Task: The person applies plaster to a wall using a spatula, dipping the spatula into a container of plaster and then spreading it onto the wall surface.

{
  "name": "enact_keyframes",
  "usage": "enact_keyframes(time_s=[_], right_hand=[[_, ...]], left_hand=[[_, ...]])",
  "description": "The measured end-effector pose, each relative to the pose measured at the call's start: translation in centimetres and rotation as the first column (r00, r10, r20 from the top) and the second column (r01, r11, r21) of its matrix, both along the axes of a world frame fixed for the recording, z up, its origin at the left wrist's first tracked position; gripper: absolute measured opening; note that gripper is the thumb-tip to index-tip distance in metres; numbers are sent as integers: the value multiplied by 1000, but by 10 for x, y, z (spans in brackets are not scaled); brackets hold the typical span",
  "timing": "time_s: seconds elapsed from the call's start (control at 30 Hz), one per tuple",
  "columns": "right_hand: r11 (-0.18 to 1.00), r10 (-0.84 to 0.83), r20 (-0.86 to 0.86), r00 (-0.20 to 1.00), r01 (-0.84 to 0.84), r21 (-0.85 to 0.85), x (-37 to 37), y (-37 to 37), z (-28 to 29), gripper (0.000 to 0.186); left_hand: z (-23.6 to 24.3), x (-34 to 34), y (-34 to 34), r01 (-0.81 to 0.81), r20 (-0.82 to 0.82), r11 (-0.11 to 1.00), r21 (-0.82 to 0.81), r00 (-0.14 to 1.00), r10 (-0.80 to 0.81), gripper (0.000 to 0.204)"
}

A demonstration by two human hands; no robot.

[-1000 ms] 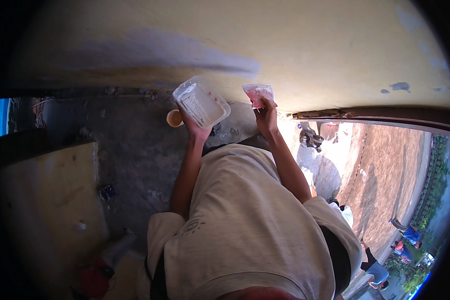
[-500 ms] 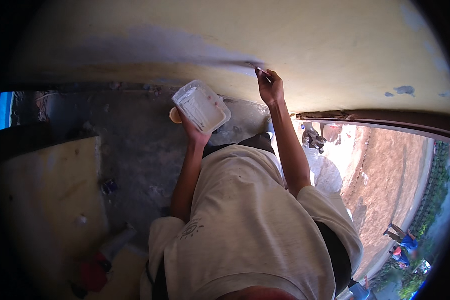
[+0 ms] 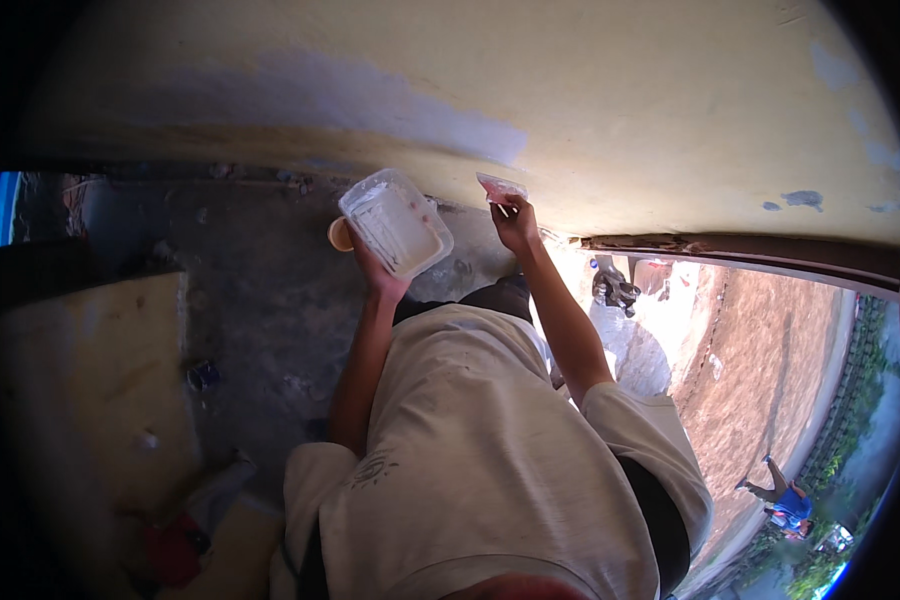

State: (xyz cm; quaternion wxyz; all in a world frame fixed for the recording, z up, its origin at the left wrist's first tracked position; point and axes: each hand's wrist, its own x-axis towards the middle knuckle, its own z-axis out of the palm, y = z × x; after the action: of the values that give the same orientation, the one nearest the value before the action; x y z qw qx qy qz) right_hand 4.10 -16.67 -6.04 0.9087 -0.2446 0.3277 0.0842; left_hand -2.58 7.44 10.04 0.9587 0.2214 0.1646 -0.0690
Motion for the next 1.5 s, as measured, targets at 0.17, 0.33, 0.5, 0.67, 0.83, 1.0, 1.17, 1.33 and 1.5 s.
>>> enact_keyframes(time_s=[0.17,0.33,0.5,0.67,0.83,1.0,1.17,1.33,1.5], right_hand=[[995,-30,41,999,26,100,37,14,-9,18],[972,-127,104,986,103,210,47,17,93,19],[968,-119,336,934,34,247,21,12,243,22],[992,-119,444,888,94,79,-2,1,286,27],[977,141,250,958,-94,-193,5,16,119,23],[931,253,233,939,-171,-323,24,41,-61,12],[992,-26,92,995,14,124,65,46,-60,13],[988,-16,192,981,-14,154,71,38,101,20],[969,-72,389,919,-29,246,35,33,262,26]], left_hand=[[-5,1,7,-38,-47,999,-1,998,38,74],[-6,-1,7,-8,-7,1000,6,1000,8,75],[-4,-1,7,50,12,997,-53,999,-49,75],[-9,3,6,16,46,999,-28,999,-14,72],[-32,8,10,-84,-44,996,25,995,85,77],[-41,9,13,-74,-21,995,67,997,76,76],[-51,9,24,-66,-21,997,29,998,66,77],[-58,7,32,-49,12,998,40,999,48,71],[-23,9,20,36,49,999,10,998,-36,71]])
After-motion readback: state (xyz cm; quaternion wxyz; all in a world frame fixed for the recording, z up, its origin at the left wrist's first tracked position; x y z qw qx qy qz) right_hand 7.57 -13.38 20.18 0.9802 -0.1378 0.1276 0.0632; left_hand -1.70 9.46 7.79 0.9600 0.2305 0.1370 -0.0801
